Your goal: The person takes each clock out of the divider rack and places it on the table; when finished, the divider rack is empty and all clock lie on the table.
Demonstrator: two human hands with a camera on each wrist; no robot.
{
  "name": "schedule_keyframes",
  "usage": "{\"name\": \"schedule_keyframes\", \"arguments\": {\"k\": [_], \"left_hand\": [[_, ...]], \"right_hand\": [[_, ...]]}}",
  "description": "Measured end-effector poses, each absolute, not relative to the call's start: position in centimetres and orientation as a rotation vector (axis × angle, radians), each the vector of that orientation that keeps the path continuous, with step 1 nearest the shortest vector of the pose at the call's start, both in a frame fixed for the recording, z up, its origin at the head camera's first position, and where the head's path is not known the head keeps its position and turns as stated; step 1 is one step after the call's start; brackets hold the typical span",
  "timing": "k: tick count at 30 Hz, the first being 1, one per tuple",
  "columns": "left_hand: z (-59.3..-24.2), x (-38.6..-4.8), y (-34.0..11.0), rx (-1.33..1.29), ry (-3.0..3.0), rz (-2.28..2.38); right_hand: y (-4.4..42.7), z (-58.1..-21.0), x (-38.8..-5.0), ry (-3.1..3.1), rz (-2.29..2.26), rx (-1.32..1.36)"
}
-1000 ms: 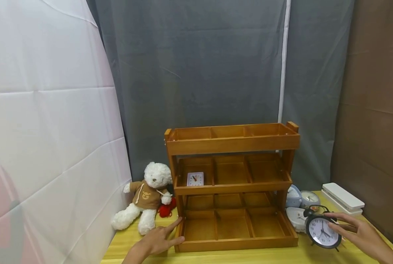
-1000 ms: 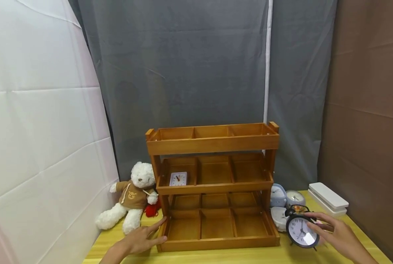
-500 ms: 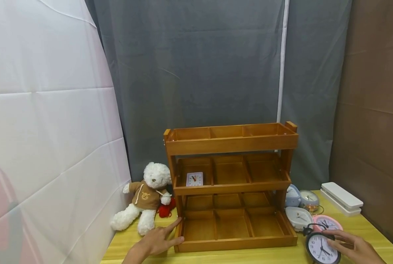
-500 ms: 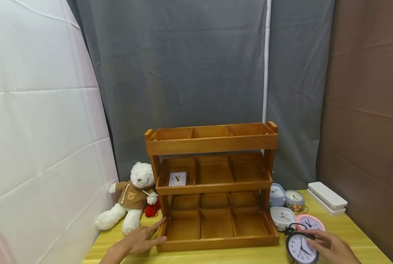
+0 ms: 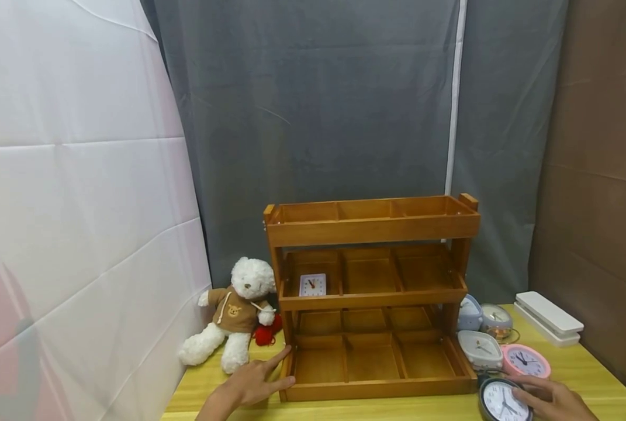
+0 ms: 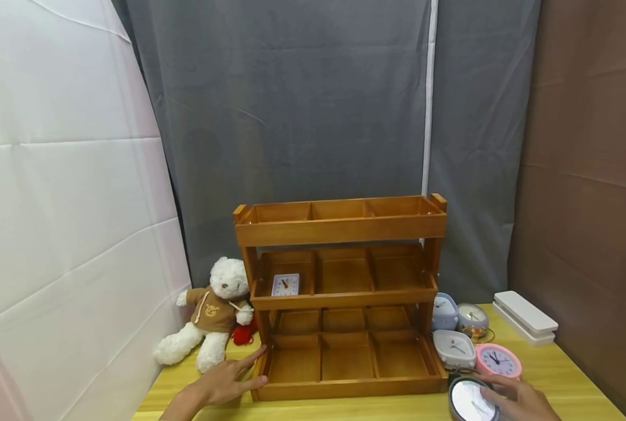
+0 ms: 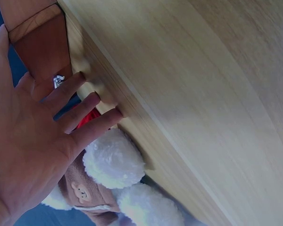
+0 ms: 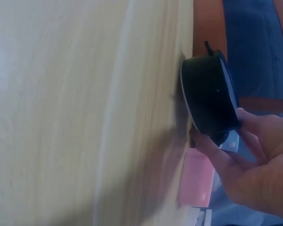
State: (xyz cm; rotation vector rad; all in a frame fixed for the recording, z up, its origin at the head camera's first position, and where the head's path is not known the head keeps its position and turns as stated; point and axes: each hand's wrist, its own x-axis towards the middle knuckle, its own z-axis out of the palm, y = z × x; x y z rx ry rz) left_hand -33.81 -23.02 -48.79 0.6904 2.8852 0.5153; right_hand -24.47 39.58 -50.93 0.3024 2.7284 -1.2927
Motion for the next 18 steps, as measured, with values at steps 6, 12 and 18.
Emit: {"name": "schedule_keyframes", "arguments": {"k": [6, 12, 18], "left_hand": [[-48.6, -33.82, -22.96, 0.69, 2.884, 0.512], [-48.5, -33.73, -22.9, 0.688, 2.877, 0.52], [-48.42, -33.58, -22.86, 0.683, 2.869, 0.523]], "right_hand": [[39.18, -51.08, -24.81, 2.763, -1.271, 0.323], [39.21, -51.23, -25.15, 2.8, -1.189, 0.309], [39.35, -51.26, -25.41, 2.832, -1.144, 0.283]]}}
